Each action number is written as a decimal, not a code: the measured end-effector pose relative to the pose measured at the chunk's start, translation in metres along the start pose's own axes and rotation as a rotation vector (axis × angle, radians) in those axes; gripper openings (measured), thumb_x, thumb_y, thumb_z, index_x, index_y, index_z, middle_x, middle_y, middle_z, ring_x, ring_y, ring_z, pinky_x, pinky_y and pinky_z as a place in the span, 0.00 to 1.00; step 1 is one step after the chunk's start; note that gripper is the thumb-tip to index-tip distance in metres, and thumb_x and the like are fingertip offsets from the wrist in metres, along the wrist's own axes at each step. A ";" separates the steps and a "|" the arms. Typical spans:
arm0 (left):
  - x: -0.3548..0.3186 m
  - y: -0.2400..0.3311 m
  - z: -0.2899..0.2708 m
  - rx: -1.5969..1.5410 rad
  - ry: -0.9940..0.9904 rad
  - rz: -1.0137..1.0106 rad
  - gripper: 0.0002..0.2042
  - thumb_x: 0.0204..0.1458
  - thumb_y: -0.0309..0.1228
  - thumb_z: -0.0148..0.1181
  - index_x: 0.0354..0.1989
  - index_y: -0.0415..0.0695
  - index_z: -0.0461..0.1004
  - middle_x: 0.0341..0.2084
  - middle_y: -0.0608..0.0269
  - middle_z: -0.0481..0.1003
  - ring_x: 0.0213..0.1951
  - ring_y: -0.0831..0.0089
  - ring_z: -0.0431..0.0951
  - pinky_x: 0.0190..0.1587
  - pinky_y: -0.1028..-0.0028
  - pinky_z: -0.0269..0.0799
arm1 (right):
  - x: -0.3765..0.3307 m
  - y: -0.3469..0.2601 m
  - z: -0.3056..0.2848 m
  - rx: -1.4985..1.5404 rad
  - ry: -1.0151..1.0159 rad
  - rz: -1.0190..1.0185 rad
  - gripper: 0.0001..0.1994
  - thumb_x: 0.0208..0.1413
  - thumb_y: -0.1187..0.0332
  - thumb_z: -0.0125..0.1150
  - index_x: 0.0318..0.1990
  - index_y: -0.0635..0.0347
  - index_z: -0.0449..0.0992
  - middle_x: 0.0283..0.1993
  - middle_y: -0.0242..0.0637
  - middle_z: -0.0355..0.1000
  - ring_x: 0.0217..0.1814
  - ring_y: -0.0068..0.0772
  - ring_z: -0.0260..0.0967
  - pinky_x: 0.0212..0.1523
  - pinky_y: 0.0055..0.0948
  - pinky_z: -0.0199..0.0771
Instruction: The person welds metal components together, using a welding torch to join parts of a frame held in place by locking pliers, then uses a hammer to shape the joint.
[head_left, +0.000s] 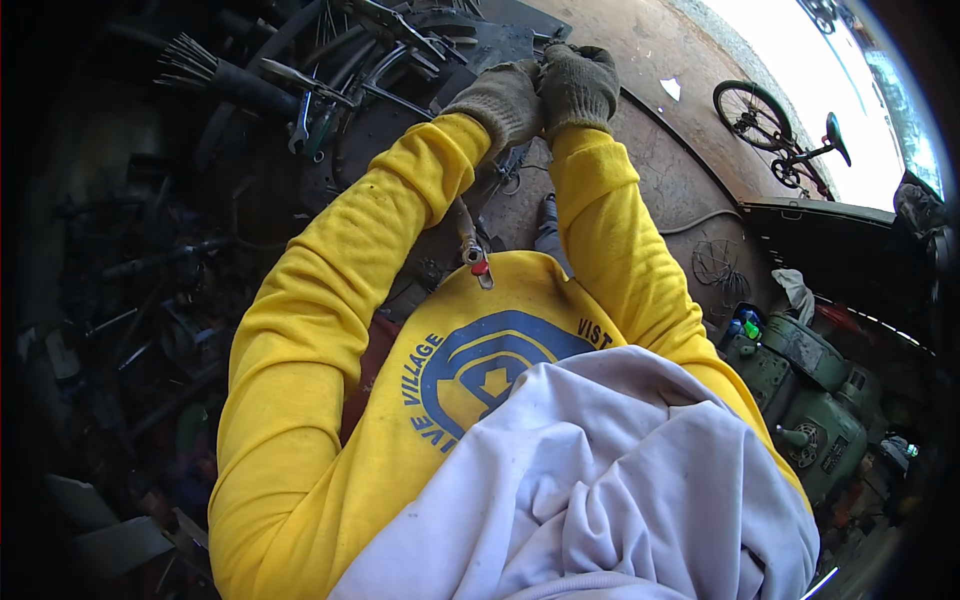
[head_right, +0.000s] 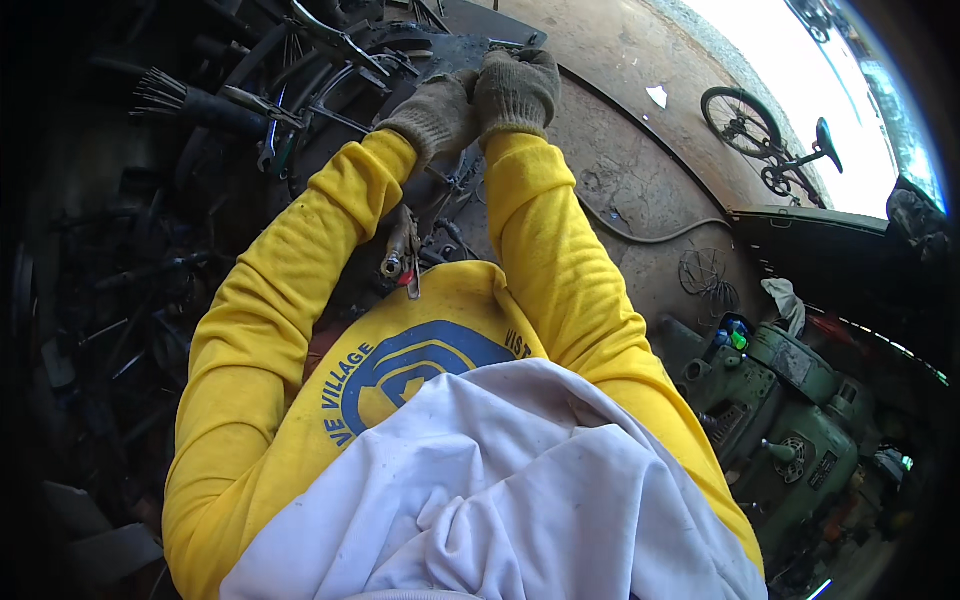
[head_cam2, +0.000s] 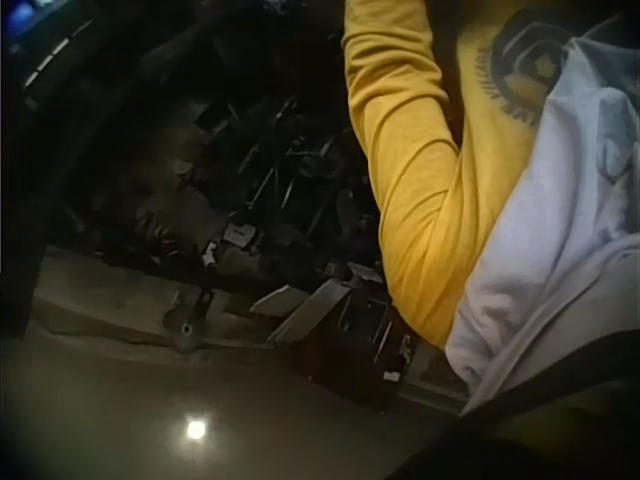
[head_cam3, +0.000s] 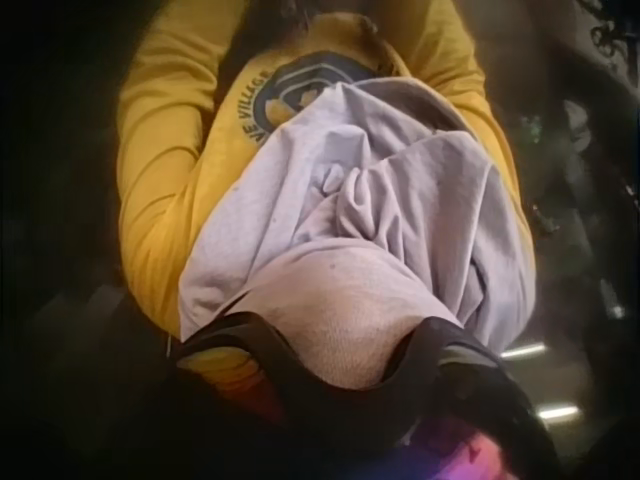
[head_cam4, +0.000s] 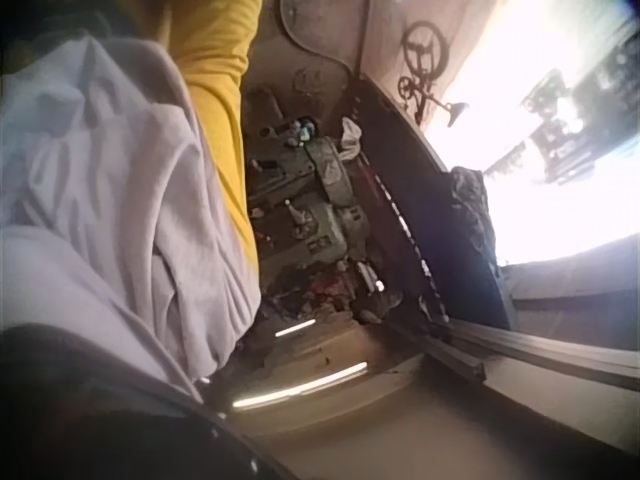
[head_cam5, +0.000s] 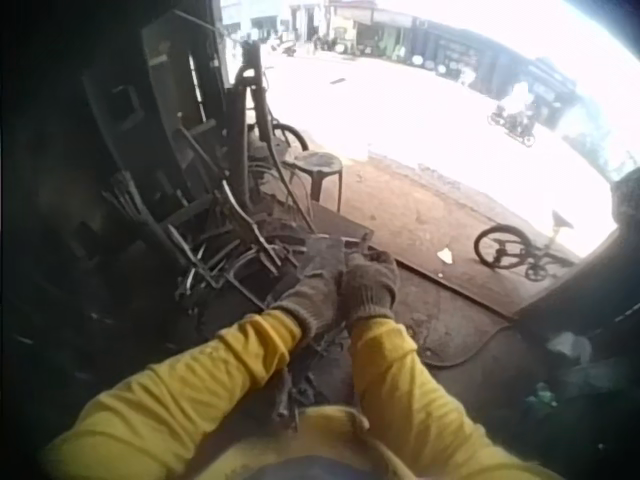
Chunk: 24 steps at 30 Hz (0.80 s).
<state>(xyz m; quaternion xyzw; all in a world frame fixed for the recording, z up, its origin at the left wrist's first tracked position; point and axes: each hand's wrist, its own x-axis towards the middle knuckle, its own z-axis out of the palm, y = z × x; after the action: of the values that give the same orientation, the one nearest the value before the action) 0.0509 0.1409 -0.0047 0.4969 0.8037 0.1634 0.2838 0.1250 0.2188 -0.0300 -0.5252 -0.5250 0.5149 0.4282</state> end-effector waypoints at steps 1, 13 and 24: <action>0.000 -0.001 0.001 0.000 0.014 -0.008 0.25 0.59 0.43 0.60 0.63 0.48 0.71 0.58 0.43 0.76 0.60 0.45 0.75 0.62 0.57 0.71 | -0.001 -0.001 0.001 -0.016 0.025 -0.013 0.09 0.52 0.66 0.67 0.34 0.62 0.77 0.32 0.41 0.79 0.33 0.34 0.76 0.38 0.33 0.77; -0.013 0.002 -0.011 -0.133 -0.017 0.071 0.27 0.58 0.42 0.63 0.65 0.47 0.69 0.58 0.44 0.76 0.60 0.48 0.76 0.62 0.58 0.72 | -0.020 -0.028 -0.019 -0.490 -0.160 -0.057 0.37 0.67 0.39 0.54 0.70 0.60 0.62 0.53 0.41 0.74 0.53 0.33 0.73 0.52 0.37 0.77; 0.016 -0.009 0.002 -0.094 -0.063 0.092 0.30 0.53 0.40 0.67 0.64 0.45 0.69 0.57 0.42 0.76 0.61 0.47 0.75 0.63 0.59 0.71 | 0.002 -0.003 -0.001 -0.256 0.060 -0.102 0.16 0.51 0.57 0.73 0.34 0.60 0.79 0.34 0.45 0.80 0.37 0.45 0.78 0.43 0.39 0.78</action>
<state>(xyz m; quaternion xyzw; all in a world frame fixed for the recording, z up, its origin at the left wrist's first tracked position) 0.0401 0.1507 -0.0155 0.5243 0.7620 0.1981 0.3244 0.1258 0.2212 -0.0274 -0.5633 -0.5995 0.4052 0.3989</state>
